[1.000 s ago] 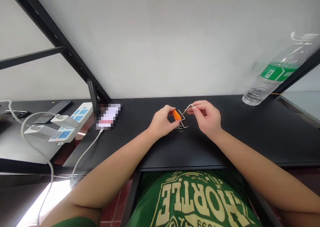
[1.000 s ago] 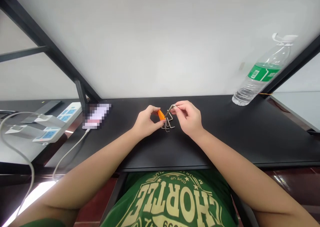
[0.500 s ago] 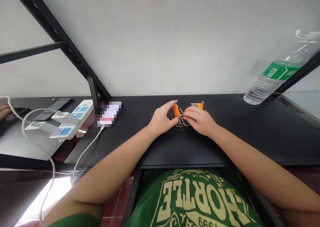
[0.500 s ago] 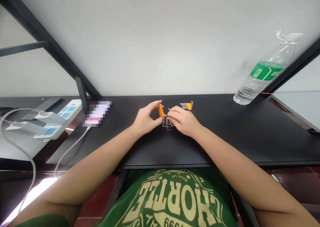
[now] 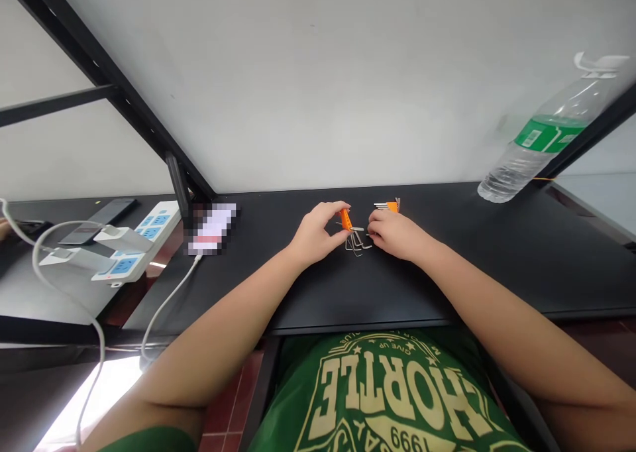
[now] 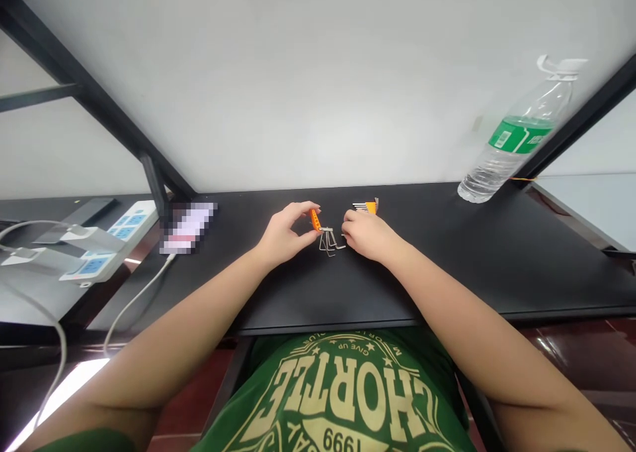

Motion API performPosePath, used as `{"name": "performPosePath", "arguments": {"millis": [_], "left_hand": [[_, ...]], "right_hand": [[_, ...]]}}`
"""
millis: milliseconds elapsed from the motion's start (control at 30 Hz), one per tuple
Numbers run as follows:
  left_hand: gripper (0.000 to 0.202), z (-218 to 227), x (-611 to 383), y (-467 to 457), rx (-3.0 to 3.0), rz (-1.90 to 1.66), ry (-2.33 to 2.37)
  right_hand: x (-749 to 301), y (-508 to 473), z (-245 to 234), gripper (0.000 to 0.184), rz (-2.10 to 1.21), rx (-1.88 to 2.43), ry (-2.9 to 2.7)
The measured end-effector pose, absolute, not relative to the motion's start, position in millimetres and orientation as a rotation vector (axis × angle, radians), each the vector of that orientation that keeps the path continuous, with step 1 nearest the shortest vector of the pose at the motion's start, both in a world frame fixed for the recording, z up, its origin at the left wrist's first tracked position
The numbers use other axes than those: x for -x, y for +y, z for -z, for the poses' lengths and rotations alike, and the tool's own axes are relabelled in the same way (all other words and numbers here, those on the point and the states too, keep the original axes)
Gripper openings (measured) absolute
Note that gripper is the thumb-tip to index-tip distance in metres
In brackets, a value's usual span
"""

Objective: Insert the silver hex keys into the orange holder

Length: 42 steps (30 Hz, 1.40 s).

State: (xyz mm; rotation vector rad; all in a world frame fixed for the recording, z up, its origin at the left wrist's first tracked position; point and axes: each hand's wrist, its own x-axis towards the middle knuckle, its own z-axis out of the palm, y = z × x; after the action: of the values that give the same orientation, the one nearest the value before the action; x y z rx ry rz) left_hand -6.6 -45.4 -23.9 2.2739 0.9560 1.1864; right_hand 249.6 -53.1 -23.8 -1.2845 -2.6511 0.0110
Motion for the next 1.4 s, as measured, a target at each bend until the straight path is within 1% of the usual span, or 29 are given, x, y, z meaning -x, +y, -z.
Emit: {"name": "performPosePath", "arguments": {"millis": [100,167,233,300,400,500,533,567,667,733,867,1000,1167,1300,1400], "left_hand": [[0.045,24.1,5.3,-46.3,-2.217,-1.178,0.886],[0.046,24.1,4.7,-46.9,-2.201,-1.158,0.879],[0.046,24.0,4.6,-47.1,-2.199,-1.142,0.891],[0.046,23.9,4.7,-46.9,-2.196,-1.139,0.904],[0.045,24.0,4.5,-46.7,-2.179,-1.145,0.914],[0.045,24.2,3.6,-47.3,-2.161,-1.128,0.926],[0.045,24.2,3.2,-47.7,-2.161,-1.119,0.930],[0.045,24.3,2.9,-48.0,-2.165,-1.112,0.936],[0.045,24.9,2.5,-48.3,-2.187,-1.096,0.950],[0.045,25.4,2.5,-48.0,-2.193,-1.100,0.949],[0.045,26.5,1.3,-47.5,-2.208,-1.078,0.965],[0.046,27.1,-2.0,-49.3,-2.195,-1.024,0.958],[0.049,26.7,-4.2,-52.4,-2.154,-1.030,0.928],[0.048,25.8,-4.3,-53.0,-2.169,-1.014,0.934],[0.047,26.3,-4.2,-52.4,-2.173,-1.021,0.953]], "right_hand": [[-244.6,-61.1,13.7,0.007,-0.065,1.479,-2.634],[-243.6,-63.2,9.4,0.005,-0.195,1.544,-2.561],[-244.6,-62.3,6.9,0.008,-0.466,1.556,-2.390],[-247.0,-59.6,5.2,0.011,-0.844,1.495,-2.092],[-252.1,-56.7,1.9,0.016,-1.318,1.249,-1.549],[-257.0,-57.3,-2.8,0.037,-1.569,0.986,-1.238],[-258.1,-58.0,-4.4,0.039,-1.605,0.927,-1.198],[-258.8,-58.8,-5.8,0.038,-1.622,0.889,-1.177],[-258.8,-60.6,-9.2,0.028,-1.607,0.832,-1.161],[-257.9,-61.0,-10.3,0.025,-1.598,0.795,-1.155],[-256.2,-60.2,-9.7,0.027,-1.607,0.719,-1.068],[-252.7,-60.5,-6.4,0.029,-1.580,0.731,-1.061],[-244.8,-63.5,-3.9,0.028,-1.621,0.733,-1.057],[-240.3,-64.2,-2.9,0.027,-1.674,0.695,-1.044],[-239.1,-63.9,-1.6,0.026,-1.651,0.677,-1.048]]}}
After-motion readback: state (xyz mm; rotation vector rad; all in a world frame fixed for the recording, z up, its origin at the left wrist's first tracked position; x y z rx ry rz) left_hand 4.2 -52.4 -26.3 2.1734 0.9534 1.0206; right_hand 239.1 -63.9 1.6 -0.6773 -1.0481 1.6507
